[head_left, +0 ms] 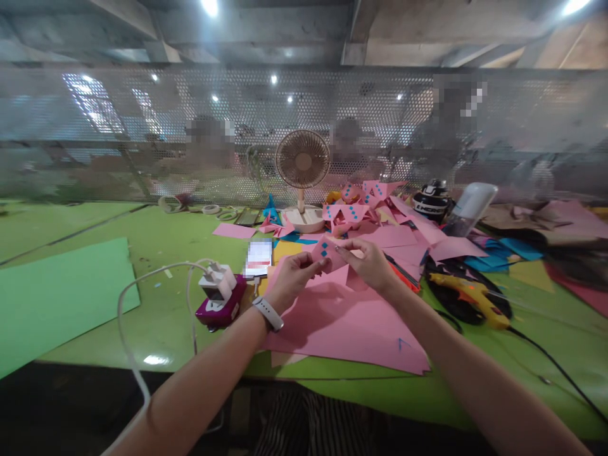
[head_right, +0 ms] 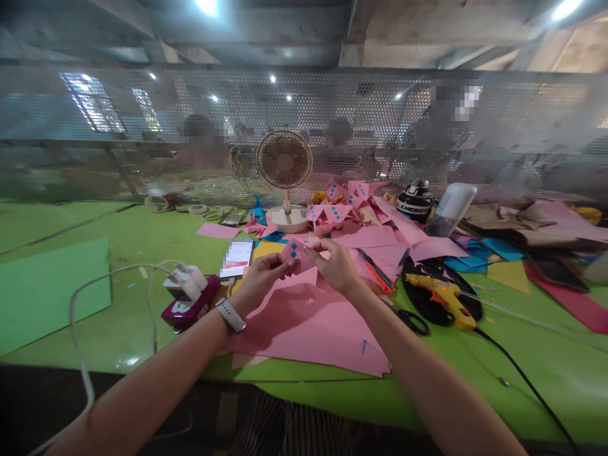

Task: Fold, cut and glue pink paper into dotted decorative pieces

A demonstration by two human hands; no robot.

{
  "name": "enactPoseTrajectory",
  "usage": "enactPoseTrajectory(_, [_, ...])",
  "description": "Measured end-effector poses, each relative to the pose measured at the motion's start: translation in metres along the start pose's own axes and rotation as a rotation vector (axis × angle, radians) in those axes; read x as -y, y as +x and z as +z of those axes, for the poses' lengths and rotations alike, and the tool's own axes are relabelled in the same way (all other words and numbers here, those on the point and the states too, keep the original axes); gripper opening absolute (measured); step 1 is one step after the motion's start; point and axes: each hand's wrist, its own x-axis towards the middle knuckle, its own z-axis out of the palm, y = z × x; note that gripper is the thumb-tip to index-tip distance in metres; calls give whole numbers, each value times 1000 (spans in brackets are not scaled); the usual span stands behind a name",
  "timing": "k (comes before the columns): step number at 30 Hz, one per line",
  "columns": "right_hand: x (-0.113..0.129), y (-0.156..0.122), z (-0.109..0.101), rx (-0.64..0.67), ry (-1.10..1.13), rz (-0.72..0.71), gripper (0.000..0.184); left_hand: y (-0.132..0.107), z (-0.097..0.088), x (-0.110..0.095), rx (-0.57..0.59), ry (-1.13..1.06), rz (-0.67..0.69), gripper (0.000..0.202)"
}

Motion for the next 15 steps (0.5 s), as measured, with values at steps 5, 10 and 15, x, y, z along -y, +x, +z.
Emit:
enactPoseTrajectory(5, [-2,2,-4,-15,11,43,23,-1,-1,0,22,-146,-56,28])
enactPoseTrajectory(10, [0,1,-3,10,32,25,23,0,-2,4,29,-114,-28,28])
enactPoseTrajectory(15, [5,-1,-1,49,1,-34,23,0,0,6,21,-13,24,28])
